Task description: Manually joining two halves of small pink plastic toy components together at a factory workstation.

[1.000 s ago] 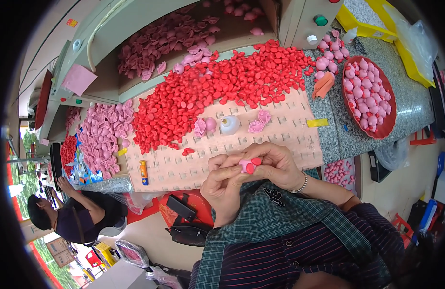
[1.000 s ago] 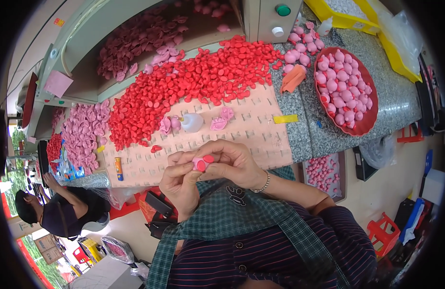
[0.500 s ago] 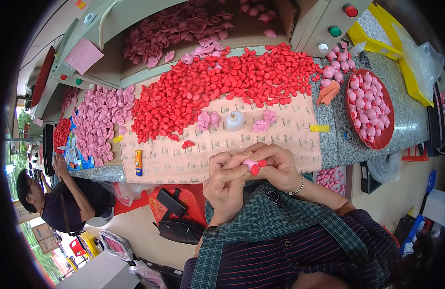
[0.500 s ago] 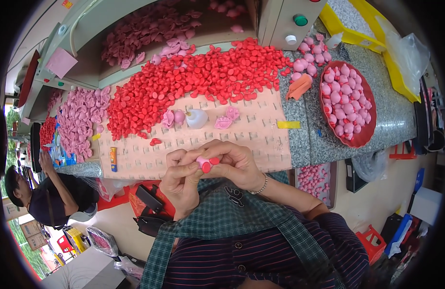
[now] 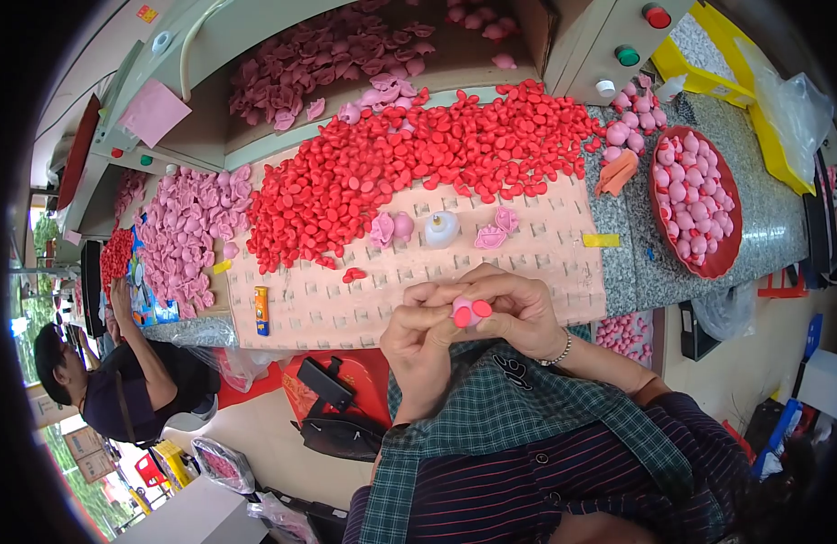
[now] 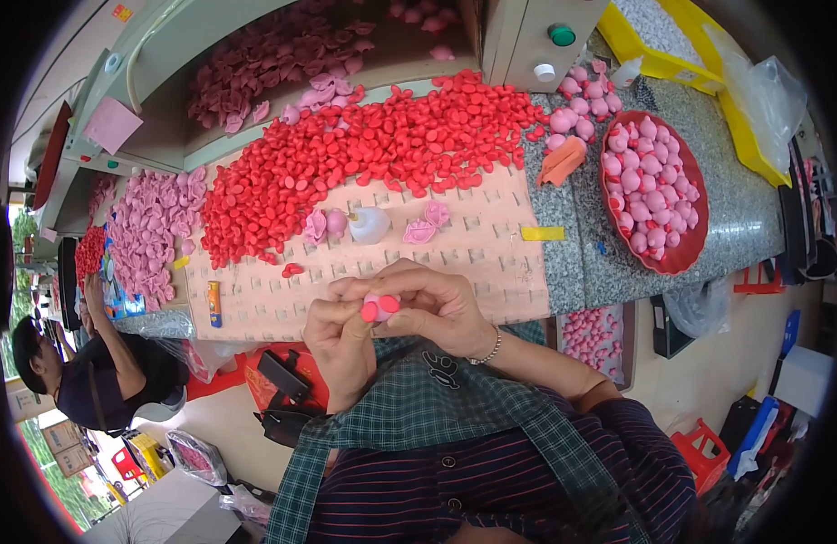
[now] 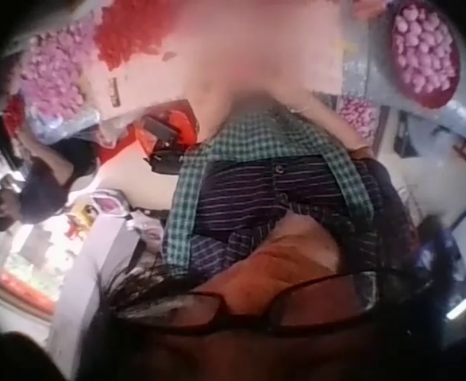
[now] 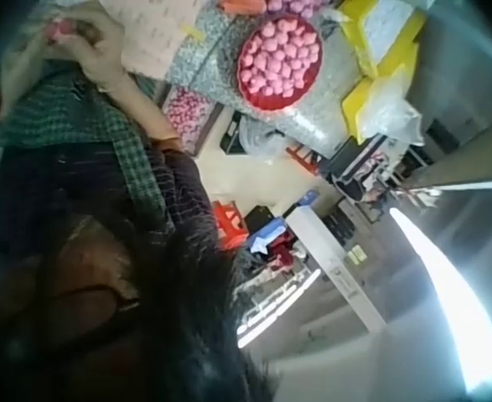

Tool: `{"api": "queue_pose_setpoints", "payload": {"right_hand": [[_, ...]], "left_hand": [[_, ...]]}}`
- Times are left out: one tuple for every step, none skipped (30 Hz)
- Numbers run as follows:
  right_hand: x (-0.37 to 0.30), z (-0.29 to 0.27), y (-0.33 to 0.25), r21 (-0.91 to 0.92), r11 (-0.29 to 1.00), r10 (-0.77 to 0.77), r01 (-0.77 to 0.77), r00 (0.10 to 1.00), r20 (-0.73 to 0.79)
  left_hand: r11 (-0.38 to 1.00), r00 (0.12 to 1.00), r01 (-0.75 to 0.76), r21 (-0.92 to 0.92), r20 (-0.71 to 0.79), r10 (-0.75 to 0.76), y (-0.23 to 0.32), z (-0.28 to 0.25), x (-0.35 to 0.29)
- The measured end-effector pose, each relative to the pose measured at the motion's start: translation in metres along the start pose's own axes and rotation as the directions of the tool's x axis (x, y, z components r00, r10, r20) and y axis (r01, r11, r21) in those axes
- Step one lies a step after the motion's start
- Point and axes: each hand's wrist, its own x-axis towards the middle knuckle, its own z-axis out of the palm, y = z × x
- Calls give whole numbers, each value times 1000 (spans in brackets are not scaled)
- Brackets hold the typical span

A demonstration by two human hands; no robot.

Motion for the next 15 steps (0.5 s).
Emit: {"api": "queue_pose_setpoints", "payload": {"right_hand": [[3, 4, -4, -6, 1000, 2, -3, 1000, -25], [6, 7, -7, -12, 1000, 4, -5, 999, -51], [6, 11, -7, -12, 1000, -3, 2, 998, -58], [6, 16, -7, -22, 1000, 14, -17, 991, -133], [5, 17, -6, -30, 999, 31, -38, 978, -208], [5, 17, -6, -29, 999, 24, -31, 976, -216], [4, 16, -5, -73, 997, -16, 0, 977, -214], [4, 16, -4, -117, 993, -55, 31, 976, -209], [4, 15, -4, -117, 993, -60, 35, 975, -214], [4, 15, -4, -143, 988, -83, 53, 974, -212], [5, 14, -4, -169, 983, -105, 70, 972, -209], [5, 13, -4, -168, 983, -107, 72, 971, -211], [5, 12, -5, -203, 977, -107, 68, 976, -189], [5, 11, -5, -238, 969, -105, 64, 980, -167], [5, 12, -5, -238, 969, -106, 64, 980, -168]], "left_hand": [[939, 985, 162, -304, -7, -172, -1, 2, -1], [763, 941, 297, -575, 41, -336, -2, 2, -2], [762, 940, 303, -572, 50, -337, -8, 1, -4], [663, 937, 308, -683, 97, -336, -16, -2, -7], [547, 933, 314, -776, 144, -331, -22, -4, -8], [546, 930, 323, -773, 154, -332, -21, -2, -8], [490, 914, 335, -805, 151, -377, -21, 0, -9], [433, 895, 343, -834, 150, -420, -21, 2, -9], [433, 894, 349, -831, 156, -421, -22, 3, -9], [399, 896, 347, -849, 175, -408, -24, 3, -9], [364, 899, 345, -865, 193, -394, -26, 3, -10], [365, 898, 348, -863, 195, -394, -28, 2, -10], [357, 899, 347, -867, 199, -391, -29, 1, -11], [350, 899, 346, -871, 201, -388, -30, 0, -12], [350, 899, 347, -870, 203, -389, -29, -1, -11]]}}
